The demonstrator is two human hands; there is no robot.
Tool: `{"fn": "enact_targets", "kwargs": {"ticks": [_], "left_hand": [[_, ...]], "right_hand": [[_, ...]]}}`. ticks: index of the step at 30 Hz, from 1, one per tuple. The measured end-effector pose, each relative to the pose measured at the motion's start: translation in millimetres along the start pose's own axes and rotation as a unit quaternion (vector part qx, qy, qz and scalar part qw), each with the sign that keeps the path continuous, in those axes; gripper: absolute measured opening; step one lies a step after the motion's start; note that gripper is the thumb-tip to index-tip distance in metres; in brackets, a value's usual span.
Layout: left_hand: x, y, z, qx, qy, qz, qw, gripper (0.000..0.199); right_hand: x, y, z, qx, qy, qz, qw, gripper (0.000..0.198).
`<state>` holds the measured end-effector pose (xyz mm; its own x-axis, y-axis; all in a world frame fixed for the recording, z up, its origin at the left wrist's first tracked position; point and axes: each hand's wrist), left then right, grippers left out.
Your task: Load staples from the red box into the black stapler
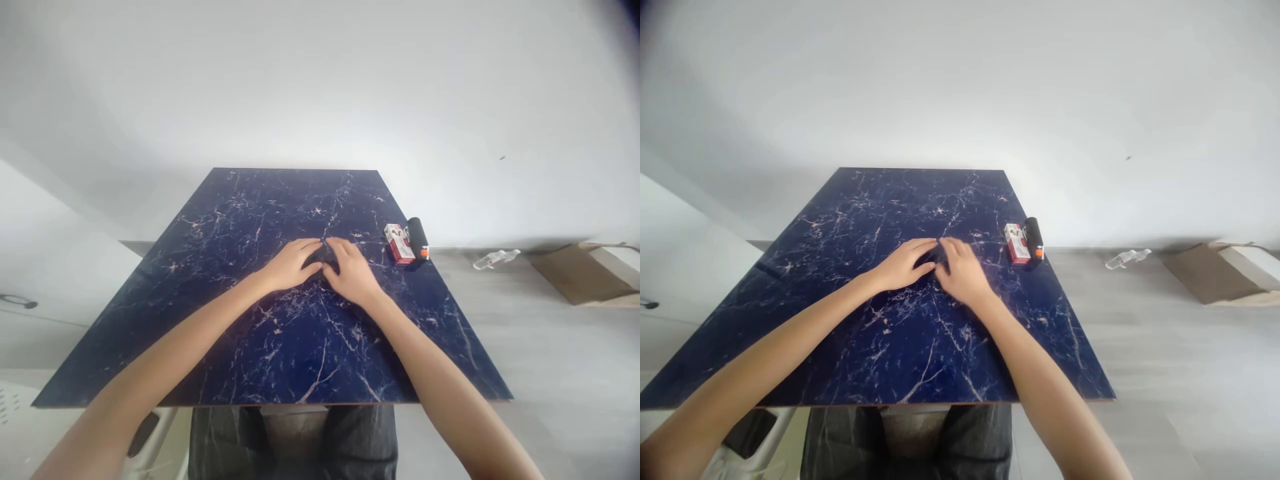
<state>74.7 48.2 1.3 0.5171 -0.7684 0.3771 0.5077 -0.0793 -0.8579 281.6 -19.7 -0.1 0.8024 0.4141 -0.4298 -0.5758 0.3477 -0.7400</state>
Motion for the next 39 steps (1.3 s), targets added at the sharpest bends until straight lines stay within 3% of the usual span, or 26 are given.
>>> {"fn": "enact_targets", "kwargs": {"ticks": [5,10,25,39], "left_hand": [[-14,-28,-63,-0.061,-0.038,0.008,0.997,0.073],[-8,-29,-91,-0.135,-0.034,0.017,0.99,0.088],[-7,-25,-91,-0.136,-0.013,0.064,0.989,0.089],[-7,-22,-90,-0.151,-0.037,0.084,0.984,0.085]], "right_hand": [[-34,31,-18,-0.138,-0.092,0.054,0.985,0.088],[-42,33,-27,-0.202,-0.121,0.047,0.971,0.098],[-41,33,-27,-0.209,-0.119,0.033,0.97,0.088],[-40,33,-27,-0.222,-0.125,0.005,0.967,0.089]]}}
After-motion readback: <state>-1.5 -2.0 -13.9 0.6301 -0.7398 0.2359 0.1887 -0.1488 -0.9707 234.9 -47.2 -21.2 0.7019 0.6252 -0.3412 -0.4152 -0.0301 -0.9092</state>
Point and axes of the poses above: each hand's wrist, its own z-axis towards the middle knuckle, its own y-axis out of the palm, x = y × z, and after that the axes turned 6 degrees about x, right-handed
